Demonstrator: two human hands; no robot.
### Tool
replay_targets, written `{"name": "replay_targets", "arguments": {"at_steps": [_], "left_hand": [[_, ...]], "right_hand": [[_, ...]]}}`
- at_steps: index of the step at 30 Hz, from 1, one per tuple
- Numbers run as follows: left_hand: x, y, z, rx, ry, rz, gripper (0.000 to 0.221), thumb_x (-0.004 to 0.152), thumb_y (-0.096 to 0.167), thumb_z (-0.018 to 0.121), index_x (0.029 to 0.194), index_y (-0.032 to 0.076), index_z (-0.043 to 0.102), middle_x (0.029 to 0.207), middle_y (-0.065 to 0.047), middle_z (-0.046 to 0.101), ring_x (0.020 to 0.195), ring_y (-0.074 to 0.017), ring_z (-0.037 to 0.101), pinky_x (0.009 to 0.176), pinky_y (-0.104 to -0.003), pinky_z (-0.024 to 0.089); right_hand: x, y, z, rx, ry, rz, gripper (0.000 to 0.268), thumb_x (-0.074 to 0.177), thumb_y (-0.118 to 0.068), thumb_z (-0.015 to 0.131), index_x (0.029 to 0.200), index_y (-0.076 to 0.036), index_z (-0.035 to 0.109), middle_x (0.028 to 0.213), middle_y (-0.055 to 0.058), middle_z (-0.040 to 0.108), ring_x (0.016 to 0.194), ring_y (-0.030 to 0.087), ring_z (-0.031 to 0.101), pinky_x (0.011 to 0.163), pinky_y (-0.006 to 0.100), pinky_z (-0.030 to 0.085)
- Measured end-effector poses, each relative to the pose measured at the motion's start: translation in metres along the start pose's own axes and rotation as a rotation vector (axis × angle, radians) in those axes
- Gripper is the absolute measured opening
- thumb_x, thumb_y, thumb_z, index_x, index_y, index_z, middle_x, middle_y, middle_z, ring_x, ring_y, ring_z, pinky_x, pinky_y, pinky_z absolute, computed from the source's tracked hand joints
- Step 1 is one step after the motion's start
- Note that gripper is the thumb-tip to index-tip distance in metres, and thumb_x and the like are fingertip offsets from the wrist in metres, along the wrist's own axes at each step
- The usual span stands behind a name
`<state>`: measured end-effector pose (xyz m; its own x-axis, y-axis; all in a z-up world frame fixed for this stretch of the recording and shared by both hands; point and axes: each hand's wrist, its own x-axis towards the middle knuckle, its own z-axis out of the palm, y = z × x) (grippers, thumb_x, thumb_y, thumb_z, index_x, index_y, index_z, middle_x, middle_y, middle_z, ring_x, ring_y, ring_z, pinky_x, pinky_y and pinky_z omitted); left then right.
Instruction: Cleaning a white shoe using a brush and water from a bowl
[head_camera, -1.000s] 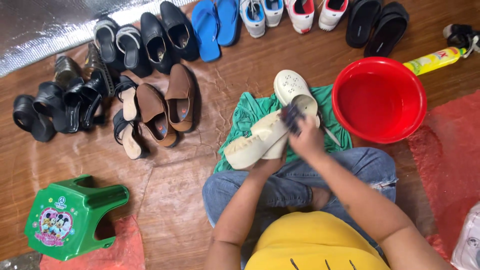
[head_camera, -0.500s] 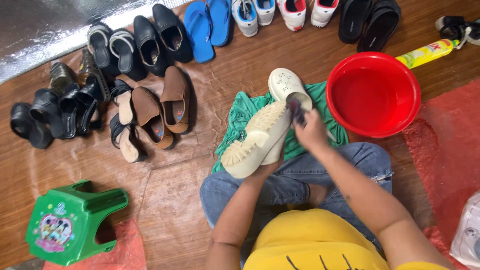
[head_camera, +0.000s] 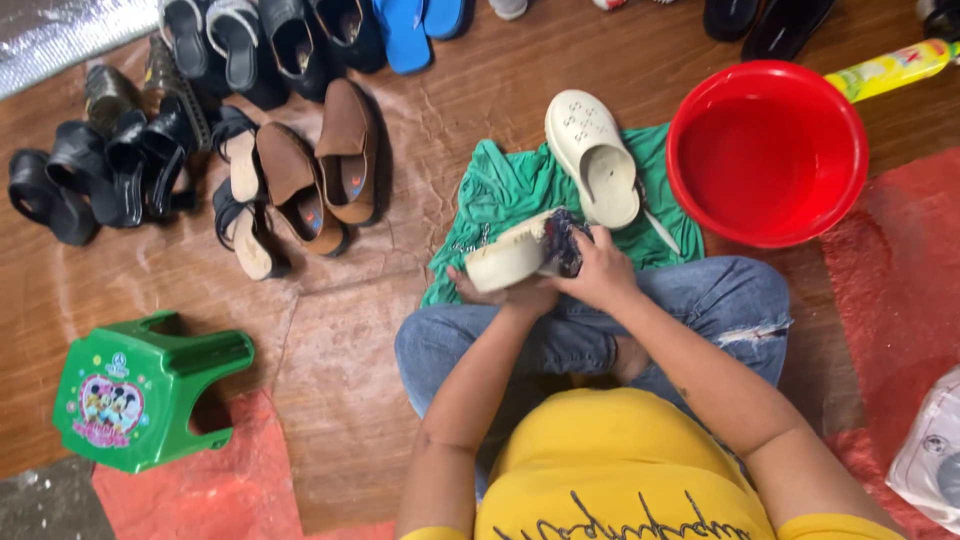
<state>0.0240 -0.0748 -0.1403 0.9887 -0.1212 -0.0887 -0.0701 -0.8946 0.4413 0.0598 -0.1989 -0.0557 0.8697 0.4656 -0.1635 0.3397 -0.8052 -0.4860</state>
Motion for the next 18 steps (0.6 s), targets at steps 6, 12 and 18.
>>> {"name": "replay_targets", "arguments": {"at_steps": [6,12,18], "left_hand": [[-0.021,-0.012,0.057,-0.040,-0.149,-0.096,0.028,0.090,0.031,0.057,0.100,0.014,0.077,0.099,-0.014,0.072,0.099,-0.0357,0.074,0.079,-0.049,0.057],[-0.102,0.058,-0.068,-0.260,0.837,0.202,0.040,0.081,0.026,0.079,0.120,0.017,0.073,0.115,-0.012,0.068,0.101,-0.0303,0.070,0.087,-0.044,0.055],[-0.123,-0.005,-0.124,-0.082,0.912,-0.133,0.079,0.072,0.045,0.092,0.138,0.015,0.060,0.152,-0.021,0.043,0.142,-0.0471,0.039,0.115,-0.060,0.030]], "right_hand": [[0.003,0.019,0.013,-0.054,0.151,-0.047,0.062,0.075,-0.042,0.077,0.127,-0.012,0.063,0.119,0.015,0.058,0.094,0.047,0.071,0.080,0.057,0.060],[0.020,0.059,0.021,-0.103,0.136,0.013,0.052,0.079,-0.044,0.070,0.123,-0.017,0.060,0.113,0.011,0.058,0.089,0.045,0.071,0.076,0.057,0.060],[-0.001,0.012,0.015,-0.084,0.073,-0.014,0.062,0.074,-0.041,0.073,0.127,-0.012,0.060,0.114,0.014,0.057,0.092,0.050,0.071,0.080,0.061,0.059]]}}
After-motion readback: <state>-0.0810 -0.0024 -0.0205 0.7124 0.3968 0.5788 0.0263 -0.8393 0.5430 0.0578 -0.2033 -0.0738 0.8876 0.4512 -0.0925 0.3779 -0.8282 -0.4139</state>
